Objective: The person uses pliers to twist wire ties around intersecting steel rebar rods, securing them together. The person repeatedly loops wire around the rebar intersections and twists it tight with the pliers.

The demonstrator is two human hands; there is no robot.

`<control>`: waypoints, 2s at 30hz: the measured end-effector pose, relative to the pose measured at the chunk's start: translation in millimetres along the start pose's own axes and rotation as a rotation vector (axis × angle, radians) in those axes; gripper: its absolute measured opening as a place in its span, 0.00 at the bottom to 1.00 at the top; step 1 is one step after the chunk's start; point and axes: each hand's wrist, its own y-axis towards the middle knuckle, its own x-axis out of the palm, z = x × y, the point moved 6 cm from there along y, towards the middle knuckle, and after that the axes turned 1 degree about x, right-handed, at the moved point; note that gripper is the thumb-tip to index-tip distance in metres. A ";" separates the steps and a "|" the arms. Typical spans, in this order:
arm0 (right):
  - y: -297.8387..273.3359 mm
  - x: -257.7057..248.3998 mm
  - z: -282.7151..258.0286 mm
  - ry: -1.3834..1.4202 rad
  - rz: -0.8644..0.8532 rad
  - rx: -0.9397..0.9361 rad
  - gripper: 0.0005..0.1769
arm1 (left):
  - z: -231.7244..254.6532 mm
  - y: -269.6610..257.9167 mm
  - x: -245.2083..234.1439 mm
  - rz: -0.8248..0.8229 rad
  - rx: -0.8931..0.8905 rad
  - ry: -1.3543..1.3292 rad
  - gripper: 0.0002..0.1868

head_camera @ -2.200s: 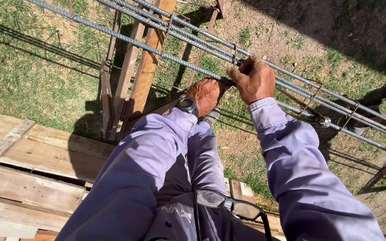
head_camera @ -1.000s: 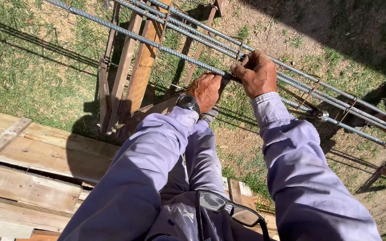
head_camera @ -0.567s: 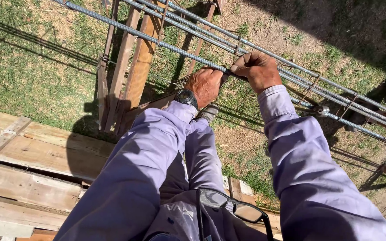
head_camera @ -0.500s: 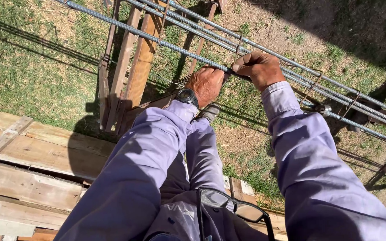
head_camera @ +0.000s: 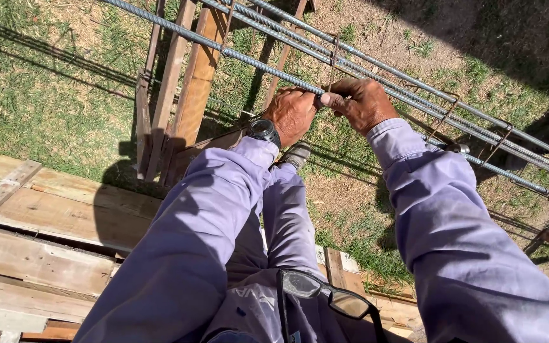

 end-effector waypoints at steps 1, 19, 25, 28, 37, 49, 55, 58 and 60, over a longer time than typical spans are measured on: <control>0.8 1.4 2.9 -0.028 -0.001 -0.009 0.16 | -4.0 -0.1 4.1 -0.002 -0.043 -0.004 0.11; -0.6 -1.1 7.7 -0.158 0.024 0.039 0.18 | 50.0 -48.0 -18.1 0.280 -0.478 -0.379 0.22; 3.0 -0.6 11.0 -0.186 0.022 0.029 0.20 | 93.8 -39.7 -37.5 0.240 -0.592 -0.308 0.24; 11.2 -2.8 15.6 -0.169 0.017 0.014 0.19 | 89.0 -23.4 -39.9 0.145 -0.671 -0.163 0.23; 49.5 25.3 80.9 -0.299 0.043 0.213 0.11 | 100.1 4.1 -54.7 0.026 -0.502 0.068 0.09; 12.5 -1.0 18.6 -0.149 0.002 0.134 0.19 | 43.6 -0.7 -42.0 0.008 -0.832 -0.156 0.11; 14.6 2.7 26.4 -0.116 -0.001 0.100 0.17 | 39.2 -20.4 -44.1 0.059 -0.840 -0.949 0.16; 8.3 -3.8 11.7 -0.106 0.003 0.105 0.19 | 46.7 -36.2 -33.6 0.133 -0.928 -1.332 0.23; 10.7 -2.5 19.5 -0.091 -0.006 0.106 0.19 | 52.1 -41.6 -24.3 0.133 -0.916 -1.501 0.18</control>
